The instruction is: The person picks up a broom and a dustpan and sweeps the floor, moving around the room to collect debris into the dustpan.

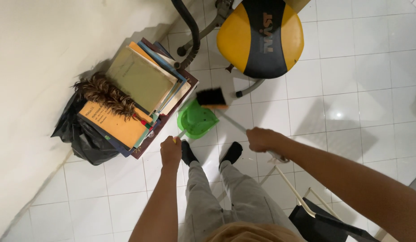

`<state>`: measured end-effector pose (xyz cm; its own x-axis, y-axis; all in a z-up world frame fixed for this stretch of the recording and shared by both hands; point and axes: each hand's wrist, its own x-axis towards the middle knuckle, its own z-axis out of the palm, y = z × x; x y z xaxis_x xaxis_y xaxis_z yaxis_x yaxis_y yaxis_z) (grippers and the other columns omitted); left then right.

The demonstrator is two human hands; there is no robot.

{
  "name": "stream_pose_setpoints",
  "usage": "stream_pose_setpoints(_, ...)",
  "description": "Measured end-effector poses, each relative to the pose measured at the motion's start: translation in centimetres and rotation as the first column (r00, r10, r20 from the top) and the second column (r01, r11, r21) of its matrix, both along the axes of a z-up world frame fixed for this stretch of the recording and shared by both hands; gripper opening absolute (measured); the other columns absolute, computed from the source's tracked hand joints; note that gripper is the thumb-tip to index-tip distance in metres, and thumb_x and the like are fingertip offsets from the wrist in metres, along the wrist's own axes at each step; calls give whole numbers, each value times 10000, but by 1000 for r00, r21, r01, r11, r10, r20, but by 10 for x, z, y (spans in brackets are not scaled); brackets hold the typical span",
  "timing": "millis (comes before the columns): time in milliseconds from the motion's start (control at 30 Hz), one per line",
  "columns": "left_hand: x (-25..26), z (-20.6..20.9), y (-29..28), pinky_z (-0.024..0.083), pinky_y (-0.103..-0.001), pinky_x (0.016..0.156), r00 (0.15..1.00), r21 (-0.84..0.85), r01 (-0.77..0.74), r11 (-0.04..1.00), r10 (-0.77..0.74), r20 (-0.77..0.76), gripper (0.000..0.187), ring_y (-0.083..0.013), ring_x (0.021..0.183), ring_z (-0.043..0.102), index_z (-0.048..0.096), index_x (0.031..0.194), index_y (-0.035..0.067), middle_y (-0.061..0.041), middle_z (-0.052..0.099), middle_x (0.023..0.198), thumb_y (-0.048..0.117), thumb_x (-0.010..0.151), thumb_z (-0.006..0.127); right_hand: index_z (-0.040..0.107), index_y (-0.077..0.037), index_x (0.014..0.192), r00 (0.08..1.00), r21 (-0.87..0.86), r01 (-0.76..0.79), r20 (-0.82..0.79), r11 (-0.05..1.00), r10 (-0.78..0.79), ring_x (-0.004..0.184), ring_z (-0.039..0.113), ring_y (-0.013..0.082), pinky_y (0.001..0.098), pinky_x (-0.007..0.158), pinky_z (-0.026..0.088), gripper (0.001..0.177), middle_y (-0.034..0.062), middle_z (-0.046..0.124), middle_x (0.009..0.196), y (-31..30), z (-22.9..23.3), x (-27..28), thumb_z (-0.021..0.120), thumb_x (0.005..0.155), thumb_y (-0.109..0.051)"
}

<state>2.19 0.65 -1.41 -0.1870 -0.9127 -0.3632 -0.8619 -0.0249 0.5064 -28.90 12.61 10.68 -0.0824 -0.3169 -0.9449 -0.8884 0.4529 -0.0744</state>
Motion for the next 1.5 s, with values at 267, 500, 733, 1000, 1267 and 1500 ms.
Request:
stream_pose_setpoints(267, 2, 14, -1, 565, -534, 733, 998, 83, -40, 996, 45, -54, 338, -475, 801, 702, 640, 886, -26, -285, 693, 837, 294, 983, 591, 298, -57, 1577, 995, 81, -19, 96, 997, 11, 711, 714, 212, 390, 683, 601, 645, 163, 717, 923, 22, 90, 5, 456, 952, -45)
stream_pose_setpoints(500, 5, 24, 1, 549, -552, 737, 998, 88, -53, 995, 55, -13, 328, -493, 811, 685, 648, 900, -14, -294, 693, 833, 297, 985, 588, 310, -130, 1574, 992, 84, 71, 103, 994, -79, 648, 654, 220, 407, 657, 632, 593, 138, 728, 918, 5, 114, -31, 457, 1004, -205)
stream_pose_setpoints(733, -3, 35, -1, 541, -555, 707, 999, 108, -44, 993, 46, -15, 316, -488, 765, 681, 637, 917, -1, -297, 682, 808, 296, 997, 567, 469, 12, 1433, 990, -104, 117, -66, 988, -124, 798, 736, 282, 450, 754, 584, 508, 207, 747, 985, -48, 80, -29, 526, 952, -141)
stream_pose_setpoints(1000, -9, 20, -17, 526, -552, 676, 991, -38, 92, 995, -95, -99, 304, -496, 738, 662, 626, 877, -15, -287, 671, 771, 263, 995, 588, 354, 114, 1445, 977, -207, 53, -191, 977, -94, 954, 723, 330, 426, 790, 624, 573, 252, 666, 1127, -35, -56, -26, 536, 941, -88)
stream_pose_setpoints(1267, -27, 20, -40, 538, -539, 675, 977, -13, 178, 984, -178, -114, 300, -484, 755, 670, 618, 877, -27, -294, 672, 783, 246, 998, 595, 390, 105, 1419, 966, -176, 195, -137, 965, -221, 945, 722, 338, 413, 784, 623, 537, 277, 679, 1111, 0, -47, -15, 528, 929, -66)
stream_pose_setpoints(1500, -35, -2, -50, 538, -537, 715, 954, -59, 271, 961, -276, -112, 278, -492, 833, 671, 631, 871, -49, -307, 679, 839, 207, 979, 617, 383, 54, 1464, 919, -89, 395, 13, 915, -395, 796, 703, 296, 411, 699, 601, 558, 244, 706, 1025, 38, 17, 33, 492, 930, -69)
